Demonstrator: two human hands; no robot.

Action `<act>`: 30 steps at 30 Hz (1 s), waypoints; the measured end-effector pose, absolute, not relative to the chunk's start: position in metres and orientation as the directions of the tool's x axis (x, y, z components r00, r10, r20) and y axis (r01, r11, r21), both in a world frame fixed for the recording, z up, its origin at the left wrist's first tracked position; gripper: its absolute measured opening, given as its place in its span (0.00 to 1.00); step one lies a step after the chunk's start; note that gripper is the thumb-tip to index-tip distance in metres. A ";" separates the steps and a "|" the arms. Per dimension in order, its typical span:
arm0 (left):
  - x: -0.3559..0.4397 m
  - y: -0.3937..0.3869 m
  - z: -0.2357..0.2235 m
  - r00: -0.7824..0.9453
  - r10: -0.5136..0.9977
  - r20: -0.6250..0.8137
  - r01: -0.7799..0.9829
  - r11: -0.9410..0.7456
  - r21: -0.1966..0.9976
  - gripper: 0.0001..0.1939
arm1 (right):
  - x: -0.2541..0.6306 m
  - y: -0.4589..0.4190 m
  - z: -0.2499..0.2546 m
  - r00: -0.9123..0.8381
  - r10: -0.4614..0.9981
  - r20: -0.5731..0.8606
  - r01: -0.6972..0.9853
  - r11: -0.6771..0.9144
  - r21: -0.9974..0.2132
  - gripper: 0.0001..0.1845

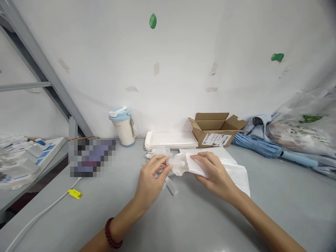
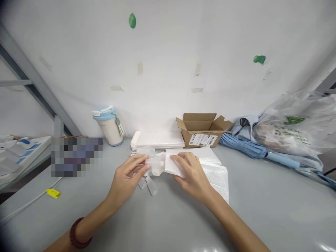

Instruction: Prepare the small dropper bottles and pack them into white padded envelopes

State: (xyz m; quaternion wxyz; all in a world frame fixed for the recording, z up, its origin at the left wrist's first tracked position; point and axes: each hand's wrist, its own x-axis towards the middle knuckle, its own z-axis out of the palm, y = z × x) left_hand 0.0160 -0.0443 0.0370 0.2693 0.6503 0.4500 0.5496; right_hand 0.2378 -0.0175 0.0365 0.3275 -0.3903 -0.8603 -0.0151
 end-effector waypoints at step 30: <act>0.033 -0.058 0.027 0.228 0.833 0.504 0.441 -0.550 0.709 0.10 | 0.221 -0.037 0.036 -0.613 0.584 0.533 0.603 0.781 -0.163 0.29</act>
